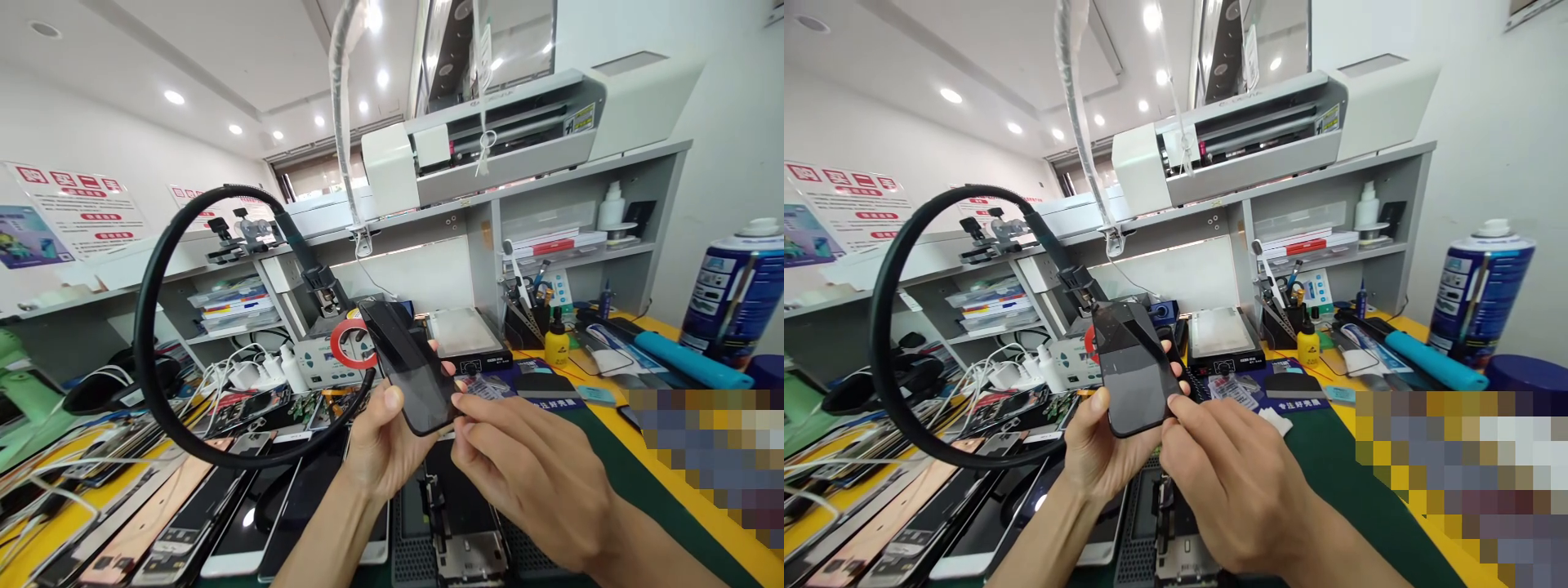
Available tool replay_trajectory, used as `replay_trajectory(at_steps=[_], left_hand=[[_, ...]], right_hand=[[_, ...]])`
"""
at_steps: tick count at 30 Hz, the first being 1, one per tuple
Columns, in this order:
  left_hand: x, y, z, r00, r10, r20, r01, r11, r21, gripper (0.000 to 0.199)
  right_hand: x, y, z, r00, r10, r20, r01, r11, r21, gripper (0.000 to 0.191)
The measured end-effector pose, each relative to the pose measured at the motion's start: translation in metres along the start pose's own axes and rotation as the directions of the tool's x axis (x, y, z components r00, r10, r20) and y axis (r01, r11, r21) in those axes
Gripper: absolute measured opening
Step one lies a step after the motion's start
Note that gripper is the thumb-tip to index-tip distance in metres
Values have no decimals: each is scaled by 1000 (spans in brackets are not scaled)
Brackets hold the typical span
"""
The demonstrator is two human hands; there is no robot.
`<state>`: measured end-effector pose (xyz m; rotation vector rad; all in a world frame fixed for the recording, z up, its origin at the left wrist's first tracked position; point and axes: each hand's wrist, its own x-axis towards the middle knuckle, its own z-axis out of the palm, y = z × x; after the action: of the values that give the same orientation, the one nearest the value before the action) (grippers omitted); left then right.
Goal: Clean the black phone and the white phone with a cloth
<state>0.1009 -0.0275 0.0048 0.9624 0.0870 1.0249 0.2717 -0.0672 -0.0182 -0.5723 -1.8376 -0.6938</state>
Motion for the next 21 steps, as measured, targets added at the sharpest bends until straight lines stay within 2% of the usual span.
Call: replay_trajectory(at_steps=[10, 21], left_hand=[[0, 1, -3, 999, -9, 43, 9, 1000, 1, 59], [0, 2, -3, 999, -33, 20, 32, 999, 43, 57]], right_hand=[[-3, 2, 3, 1000, 1, 8, -1, 1000, -6, 23], [-2, 3, 5, 1000, 4, -4, -4, 1000, -3, 24]])
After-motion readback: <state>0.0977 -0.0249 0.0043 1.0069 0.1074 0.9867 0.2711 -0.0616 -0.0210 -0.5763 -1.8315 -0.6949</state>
